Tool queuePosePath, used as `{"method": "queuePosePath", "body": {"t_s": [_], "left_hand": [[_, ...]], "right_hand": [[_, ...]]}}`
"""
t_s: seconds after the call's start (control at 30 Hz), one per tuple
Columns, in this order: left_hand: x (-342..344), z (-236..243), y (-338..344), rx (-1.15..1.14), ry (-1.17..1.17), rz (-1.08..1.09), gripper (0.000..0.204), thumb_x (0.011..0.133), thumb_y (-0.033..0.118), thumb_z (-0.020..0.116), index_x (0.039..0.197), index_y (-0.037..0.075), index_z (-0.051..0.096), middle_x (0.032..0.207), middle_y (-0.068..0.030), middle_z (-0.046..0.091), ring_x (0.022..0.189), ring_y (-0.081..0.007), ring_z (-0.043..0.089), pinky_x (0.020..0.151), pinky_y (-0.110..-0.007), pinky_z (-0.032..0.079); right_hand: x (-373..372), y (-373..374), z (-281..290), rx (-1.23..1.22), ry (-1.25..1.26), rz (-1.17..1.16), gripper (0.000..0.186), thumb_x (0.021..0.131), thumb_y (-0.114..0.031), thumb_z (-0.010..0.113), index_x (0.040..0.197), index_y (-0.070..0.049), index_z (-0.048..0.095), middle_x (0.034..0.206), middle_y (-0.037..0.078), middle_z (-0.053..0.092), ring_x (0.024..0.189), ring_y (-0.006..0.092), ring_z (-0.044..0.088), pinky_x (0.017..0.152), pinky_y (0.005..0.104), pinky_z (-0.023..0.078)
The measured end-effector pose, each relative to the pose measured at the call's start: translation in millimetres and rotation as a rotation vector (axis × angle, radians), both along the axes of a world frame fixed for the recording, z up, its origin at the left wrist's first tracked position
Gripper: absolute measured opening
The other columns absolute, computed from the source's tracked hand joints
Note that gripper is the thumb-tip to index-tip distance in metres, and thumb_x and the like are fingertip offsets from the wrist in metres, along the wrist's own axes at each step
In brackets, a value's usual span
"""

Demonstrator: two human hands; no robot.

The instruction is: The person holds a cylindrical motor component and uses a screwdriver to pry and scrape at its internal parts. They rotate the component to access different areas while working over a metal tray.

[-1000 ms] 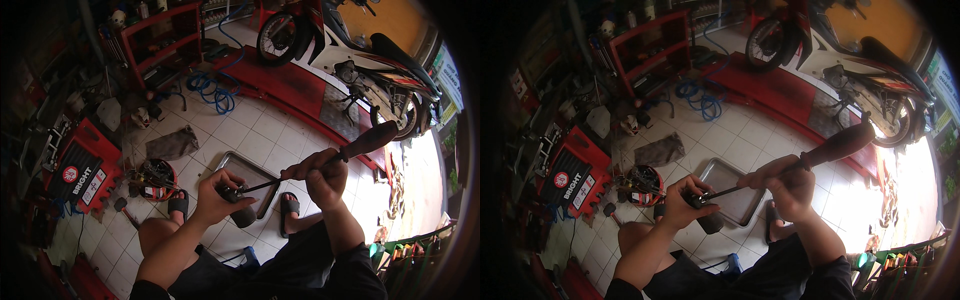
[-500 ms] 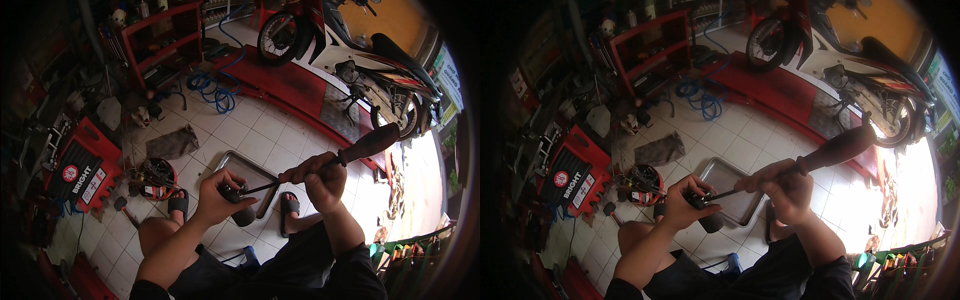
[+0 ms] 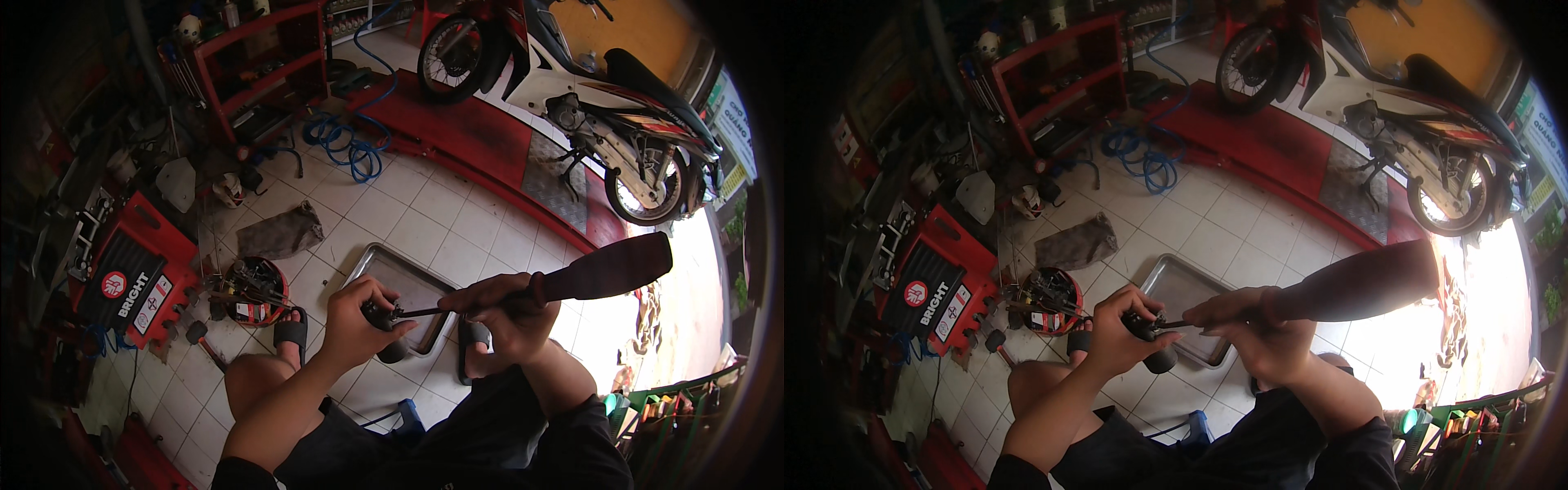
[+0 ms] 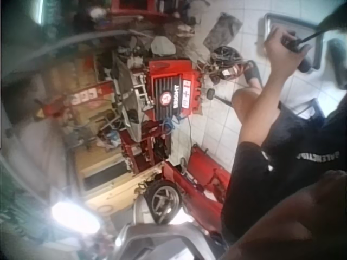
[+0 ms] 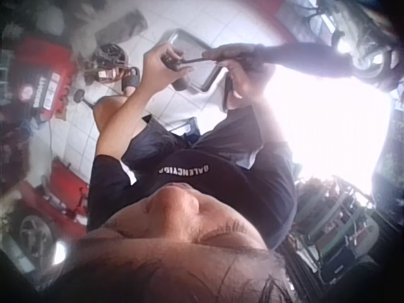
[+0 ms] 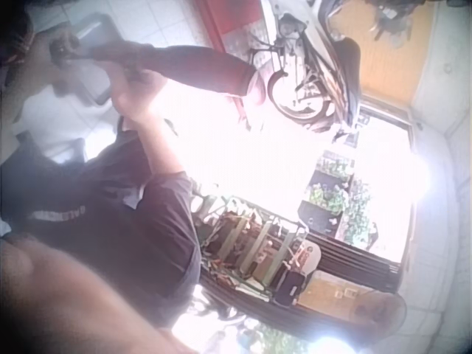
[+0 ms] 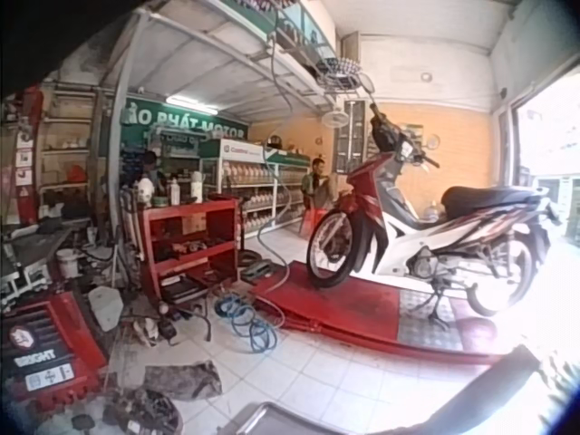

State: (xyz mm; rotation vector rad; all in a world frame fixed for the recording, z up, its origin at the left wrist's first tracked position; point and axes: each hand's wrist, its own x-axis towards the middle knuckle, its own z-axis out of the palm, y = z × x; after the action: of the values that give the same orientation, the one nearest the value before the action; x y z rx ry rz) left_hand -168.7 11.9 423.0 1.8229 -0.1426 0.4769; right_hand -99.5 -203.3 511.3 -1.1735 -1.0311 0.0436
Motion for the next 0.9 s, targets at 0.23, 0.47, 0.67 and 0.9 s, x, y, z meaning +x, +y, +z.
{"method": "queuePosePath", "body": {"t_s": [0.23, 0.47, 0.67, 0.9], "left_hand": [[0, 2, -4, 0.036, 0.0, -0.013, 0.042, 0.064, 0.01, 0.095, 0.08, 0.005, 0.056, 0.092, -0.0114, 0.067, 0.09, -0.023, 0.071, 0.077, -0.034, 0.055], [0, 0, -5, -0.067, -0.005, -0.032, 0.045, 0.065, 0.012, 0.096, 0.081, 0.006, 0.055, 0.095, -0.0105, 0.067, 0.091, -0.0205, 0.07, 0.078, -0.032, 0.054], [-3, -1, -2, -0.108, 0.046, -0.025, 0.045, 0.065, 0.012, 0.097, 0.081, 0.007, 0.054, 0.096, -0.0099, 0.068, 0.093, -0.0186, 0.069, 0.08, -0.032, 0.054], [-3, 3, -4, -0.161, 0.088, -0.033, 0.046, 0.065, 0.013, 0.097, 0.082, 0.007, 0.054, 0.098, -0.0099, 0.066, 0.093, -0.0172, 0.069, 0.081, -0.032, 0.054]], "right_hand": [[-5, 0, -3, -0.006, 0.105, -0.117, 0.018, 0.085, 0.018, 0.067, 0.1, 0.013, 0.059, 0.096, 0.024, 0.073, 0.098, 0.033, 0.074, 0.085, 0.0406, 0.062], [4, 0, -8, -0.006, 0.143, -0.308, 0.019, 0.084, 0.011, 0.075, 0.099, 0.011, 0.063, 0.085, 0.018, 0.073, 0.087, 0.0286, 0.075, 0.079, 0.0362, 0.062], [2, 8, -4, -0.035, 0.182, -0.223, 0.025, 0.097, 0.009, 0.054, 0.122, 0.01, 0.049, 0.103, 0.021, 0.07, 0.097, 0.0314, 0.072, 0.085, 0.0376, 0.061], [7, -3, 0, -0.191, 0.324, -0.078, 0.024, 0.098, 0.013, 0.042, 0.121, 0.007, 0.041, 0.109, 0.028, 0.067, 0.106, 0.0359, 0.071, 0.091, 0.0417, 0.062]]}}
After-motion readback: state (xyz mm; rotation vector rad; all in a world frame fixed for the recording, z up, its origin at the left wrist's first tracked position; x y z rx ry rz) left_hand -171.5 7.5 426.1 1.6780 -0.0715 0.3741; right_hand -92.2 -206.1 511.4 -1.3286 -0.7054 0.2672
